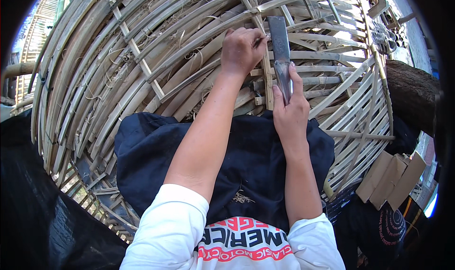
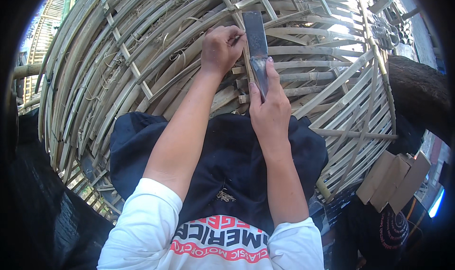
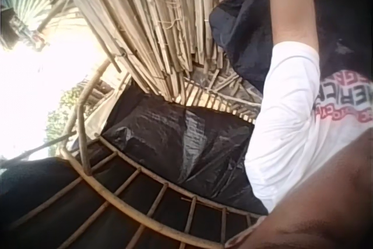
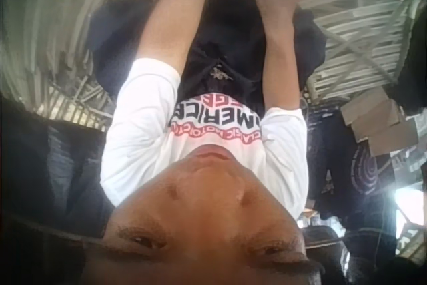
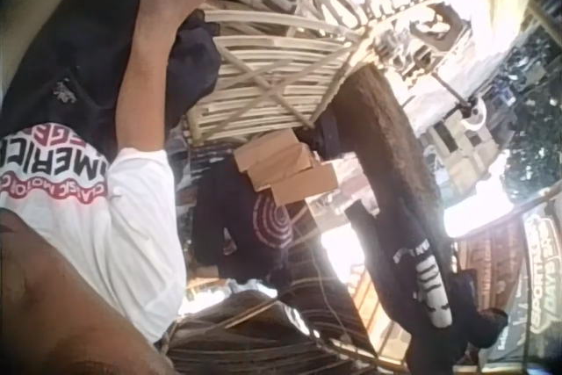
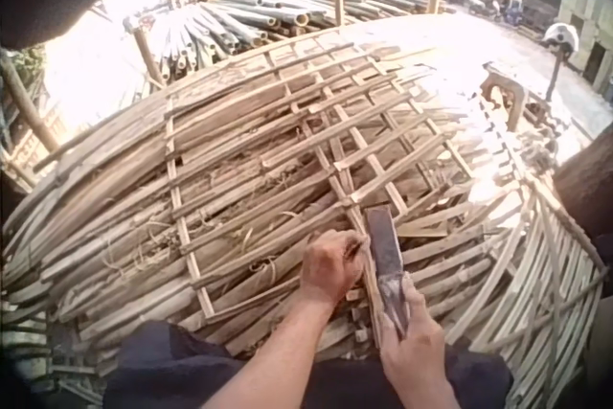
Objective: The person weaves thin bamboo strips into a pre-constructed bamboo lattice frame, using a cleaver to trim the ends and wedge the strips into place.
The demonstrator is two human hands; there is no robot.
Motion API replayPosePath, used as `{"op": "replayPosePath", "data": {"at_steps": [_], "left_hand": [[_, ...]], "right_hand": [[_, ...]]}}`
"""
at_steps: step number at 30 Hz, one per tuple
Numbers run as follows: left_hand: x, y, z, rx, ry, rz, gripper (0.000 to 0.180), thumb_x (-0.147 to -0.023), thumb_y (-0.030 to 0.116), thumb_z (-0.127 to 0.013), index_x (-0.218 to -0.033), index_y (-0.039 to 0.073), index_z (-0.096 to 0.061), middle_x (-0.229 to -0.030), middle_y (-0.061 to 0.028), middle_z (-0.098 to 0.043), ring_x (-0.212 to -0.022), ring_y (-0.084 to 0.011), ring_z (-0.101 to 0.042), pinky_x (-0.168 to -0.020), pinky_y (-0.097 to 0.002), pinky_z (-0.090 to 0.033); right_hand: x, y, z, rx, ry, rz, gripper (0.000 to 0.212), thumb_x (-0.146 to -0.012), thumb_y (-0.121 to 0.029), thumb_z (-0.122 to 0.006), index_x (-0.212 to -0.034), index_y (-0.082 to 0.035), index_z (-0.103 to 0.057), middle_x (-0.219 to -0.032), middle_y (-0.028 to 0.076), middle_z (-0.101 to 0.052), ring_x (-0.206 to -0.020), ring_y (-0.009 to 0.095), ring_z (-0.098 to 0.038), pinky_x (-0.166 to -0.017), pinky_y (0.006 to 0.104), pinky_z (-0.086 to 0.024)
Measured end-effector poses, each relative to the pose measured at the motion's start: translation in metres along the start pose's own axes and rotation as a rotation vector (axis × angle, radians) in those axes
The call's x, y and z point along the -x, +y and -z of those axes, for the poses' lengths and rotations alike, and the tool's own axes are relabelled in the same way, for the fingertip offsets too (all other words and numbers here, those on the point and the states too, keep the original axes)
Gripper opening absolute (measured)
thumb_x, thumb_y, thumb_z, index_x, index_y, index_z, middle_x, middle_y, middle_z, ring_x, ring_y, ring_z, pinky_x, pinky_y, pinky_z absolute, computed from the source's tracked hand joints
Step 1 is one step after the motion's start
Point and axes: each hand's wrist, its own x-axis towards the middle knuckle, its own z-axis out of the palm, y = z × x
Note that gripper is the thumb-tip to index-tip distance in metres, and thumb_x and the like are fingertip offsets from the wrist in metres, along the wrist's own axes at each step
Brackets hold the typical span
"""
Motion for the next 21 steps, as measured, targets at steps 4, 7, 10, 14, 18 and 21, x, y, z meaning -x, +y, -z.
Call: {"op": "replayPosePath", "data": {"at_steps": [4, 7, 10, 14, 18, 21], "left_hand": [[0.002, -0.002, -0.001, -0.002, 0.012, -0.001, 0.015, -0.077, 0.02, -0.076, -0.072, 0.012, -0.065, -0.056, -0.0007, -0.053, -0.057, -0.0208, -0.057, -0.059, -0.0356, -0.044], [-0.001, 0.001, 0.0, 0.001, 0.018, 0.01, 0.014, -0.077, 0.02, -0.076, -0.072, 0.012, -0.065, -0.056, -0.0013, -0.054, -0.058, -0.0215, -0.057, -0.058, -0.0364, -0.045], [-0.001, 0.004, 0.0, 0.005, -0.012, 0.065, 0.012, -0.077, 0.019, -0.074, -0.071, 0.013, -0.066, -0.061, -0.0016, -0.06, -0.064, -0.0217, -0.06, -0.065, -0.0367, -0.045], [-0.001, 0.005, 0.002, -0.018, -0.037, 0.09, 0.011, -0.076, 0.018, -0.073, -0.072, 0.012, -0.065, -0.066, -0.0025, -0.064, -0.068, -0.0227, -0.063, -0.069, -0.037, -0.045], [0.001, 0.0, 0.0, 0.01, 0.011, 0.013, 0.011, -0.075, 0.015, -0.075, -0.073, 0.009, -0.066, -0.058, -0.0048, -0.056, -0.06, -0.0242, -0.058, -0.058, -0.0378, -0.046], [-0.001, 0.001, -0.001, 0.006, 0.019, 0.028, 0.011, -0.076, 0.015, -0.075, -0.073, 0.009, -0.066, -0.059, -0.0056, -0.057, -0.06, -0.0248, -0.059, -0.058, -0.0378, -0.046]], "right_hand": [[-0.002, -0.003, 0.001, -0.075, 0.033, 0.0, 0.036, -0.091, -0.008, -0.062, -0.124, -0.006, -0.05, -0.111, 0.024, -0.064, -0.097, 0.043, -0.064, -0.079, 0.0464, -0.051], [-0.002, 0.001, 0.001, -0.047, 0.022, 0.03, 0.037, -0.091, -0.009, -0.062, -0.125, -0.006, -0.05, -0.106, 0.023, -0.064, -0.093, 0.043, -0.064, -0.078, 0.0466, -0.05], [-0.002, 0.003, -0.002, 0.019, 0.008, 0.058, 0.037, -0.091, -0.01, -0.061, -0.126, -0.008, -0.049, -0.101, 0.022, -0.063, -0.089, 0.042, -0.064, -0.076, 0.0471, -0.05], [-0.001, 0.005, -0.004, 0.075, -0.056, 0.021, 0.038, -0.092, -0.012, -0.059, -0.129, -0.011, -0.049, -0.095, 0.02, -0.062, -0.086, 0.041, -0.063, -0.073, 0.0483, -0.05], [0.0, 0.004, -0.004, 0.053, 0.015, 0.098, 0.04, -0.092, -0.012, -0.059, -0.131, -0.012, -0.048, -0.094, 0.02, -0.062, -0.086, 0.041, -0.063, -0.072, 0.0488, -0.05], [-0.002, 0.001, -0.003, 0.088, -0.074, 0.02, 0.039, -0.092, -0.012, -0.058, -0.13, -0.011, -0.048, -0.097, 0.021, -0.062, -0.087, 0.041, -0.063, -0.073, 0.0479, -0.05]]}}
